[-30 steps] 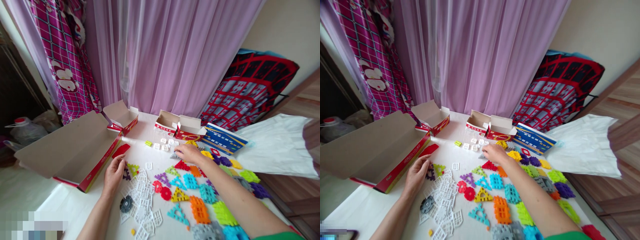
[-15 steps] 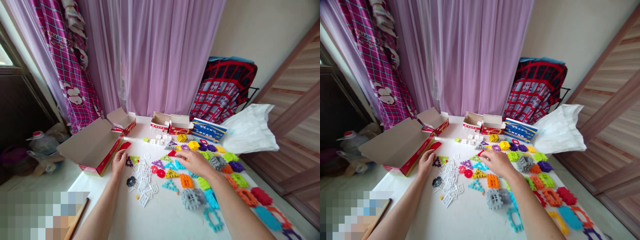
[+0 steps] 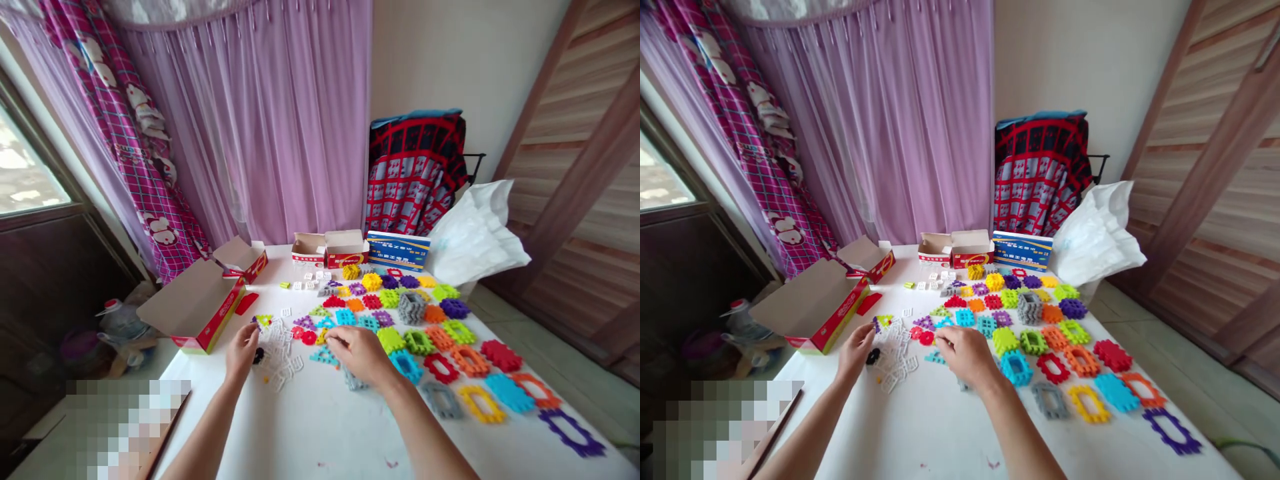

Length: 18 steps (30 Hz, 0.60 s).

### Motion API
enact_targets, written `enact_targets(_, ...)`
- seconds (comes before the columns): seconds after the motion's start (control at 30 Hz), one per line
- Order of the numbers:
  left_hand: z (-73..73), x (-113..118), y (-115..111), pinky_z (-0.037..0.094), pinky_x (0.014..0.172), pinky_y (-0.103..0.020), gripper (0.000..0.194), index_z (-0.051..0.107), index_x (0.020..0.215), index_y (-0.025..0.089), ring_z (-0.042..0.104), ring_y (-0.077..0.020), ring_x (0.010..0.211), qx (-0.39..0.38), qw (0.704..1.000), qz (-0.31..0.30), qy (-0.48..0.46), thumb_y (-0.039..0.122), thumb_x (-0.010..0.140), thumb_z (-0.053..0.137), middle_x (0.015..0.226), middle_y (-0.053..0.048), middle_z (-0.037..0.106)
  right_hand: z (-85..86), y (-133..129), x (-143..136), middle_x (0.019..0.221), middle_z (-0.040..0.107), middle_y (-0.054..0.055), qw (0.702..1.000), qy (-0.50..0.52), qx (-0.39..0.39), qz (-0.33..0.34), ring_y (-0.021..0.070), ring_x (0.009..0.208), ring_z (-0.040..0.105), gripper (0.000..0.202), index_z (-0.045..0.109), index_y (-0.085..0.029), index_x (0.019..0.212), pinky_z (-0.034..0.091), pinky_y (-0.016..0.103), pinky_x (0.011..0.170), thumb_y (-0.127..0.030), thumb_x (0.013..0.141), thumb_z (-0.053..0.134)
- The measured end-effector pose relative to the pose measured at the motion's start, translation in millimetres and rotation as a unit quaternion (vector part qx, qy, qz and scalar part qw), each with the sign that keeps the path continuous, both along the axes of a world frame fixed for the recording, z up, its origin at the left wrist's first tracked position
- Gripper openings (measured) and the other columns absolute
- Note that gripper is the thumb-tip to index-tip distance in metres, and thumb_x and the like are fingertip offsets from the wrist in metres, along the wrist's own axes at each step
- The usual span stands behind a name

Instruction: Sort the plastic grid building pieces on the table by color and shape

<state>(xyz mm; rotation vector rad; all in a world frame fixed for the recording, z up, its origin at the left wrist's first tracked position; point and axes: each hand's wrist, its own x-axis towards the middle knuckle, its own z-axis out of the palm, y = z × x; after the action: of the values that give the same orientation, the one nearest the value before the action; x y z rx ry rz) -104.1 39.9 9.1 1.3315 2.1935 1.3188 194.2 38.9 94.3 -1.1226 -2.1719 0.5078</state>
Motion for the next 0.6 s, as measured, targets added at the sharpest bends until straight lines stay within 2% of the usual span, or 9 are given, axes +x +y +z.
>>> enact_targets(0.1, 28.3, 17.1, 34.6, 0.051, 0.078, -0.032, 0.027, 0.07, 0.099, 0.025, 0.069, -0.0207, 0.088, -0.044, 0.992, -0.057, 0.105, 0.04, 0.082, 0.055, 0.094, -0.003, 0.075, 9.5, 14.8, 15.0, 0.086, 0.076, 0.001, 0.998, 0.051, 0.034, -0.006, 0.0156, 0.079, 0.069, 0.022, 0.074, -0.025, 0.088, 0.05, 0.025, 0.073, -0.023, 0.089, 0.052)
enact_targets(0.2, 52.6, 39.3, 88.6, 0.049, 0.08, -0.031, 0.024, 0.072, 0.1, 0.027, 0.067, -0.0203, 0.091, -0.077, 0.967, -0.122, 0.208, 0.038, 0.083, 0.057, 0.096, -0.002, 0.074, 30.7, 32.7, 32.8, 0.087, 0.076, 0.002, 0.993, 0.08, 0.08, -0.024, 0.0166, 0.079, 0.07, 0.02, 0.073, -0.024, 0.09, 0.052, 0.026, 0.073, -0.023, 0.089, 0.052)
enact_targets(0.27, 61.5, 55.6, 126.9, 0.047, 0.085, -0.031, 0.024, 0.072, 0.102, 0.028, 0.065, -0.0205, 0.096, -0.097, 0.945, -0.162, 0.268, 0.036, 0.084, 0.058, 0.099, -0.002, 0.073, 45.7, 42.3, 47.0, 0.09, 0.076, 0.002, 0.985, 0.114, 0.121, -0.045, 0.0166, 0.081, 0.071, 0.019, 0.072, -0.023, 0.092, 0.053, 0.026, 0.074, -0.023, 0.09, 0.052)
enact_targets(0.33, 63.5, 70.9, 162.3, 0.045, 0.088, -0.033, 0.026, 0.073, 0.104, 0.028, 0.064, -0.0224, 0.1, -0.123, 0.921, -0.187, 0.319, 0.037, 0.083, 0.058, 0.102, -0.003, 0.072, 56.4, 47.7, 61.7, 0.089, 0.076, 0.002, 0.975, 0.145, 0.157, -0.068, 0.0161, 0.08, 0.071, 0.018, 0.071, -0.023, 0.093, 0.055, 0.025, 0.074, -0.024, 0.091, 0.053)
enact_targets(0.43, 58.3, 88.9, 205.4, 0.043, 0.092, -0.036, 0.031, 0.073, 0.106, 0.028, 0.061, -0.0263, 0.106, -0.168, 0.888, -0.2, 0.378, 0.042, 0.082, 0.059, 0.109, -0.007, 0.07, 61.7, 49.5, 80.4, 0.084, 0.075, 0.002, 0.969, 0.159, 0.172, -0.084, 0.0144, 0.072, 0.07, 0.016, 0.07, -0.023, 0.093, 0.055, 0.022, 0.067, -0.024, 0.091, 0.055)
enact_targets(0.6, 49.0, 108.1, 248.6, 0.041, 0.094, -0.04, 0.038, 0.074, 0.105, 0.028, 0.057, -0.0299, 0.112, -0.227, 0.842, -0.206, 0.444, 0.05, 0.079, 0.058, 0.114, -0.009, 0.067, 60.0, 51.9, 95.0, 0.079, 0.075, 0.001, 0.969, 0.142, 0.183, -0.085, 0.0121, 0.066, 0.069, 0.015, 0.07, -0.023, 0.093, 0.055, 0.018, 0.062, -0.022, 0.091, 0.056)
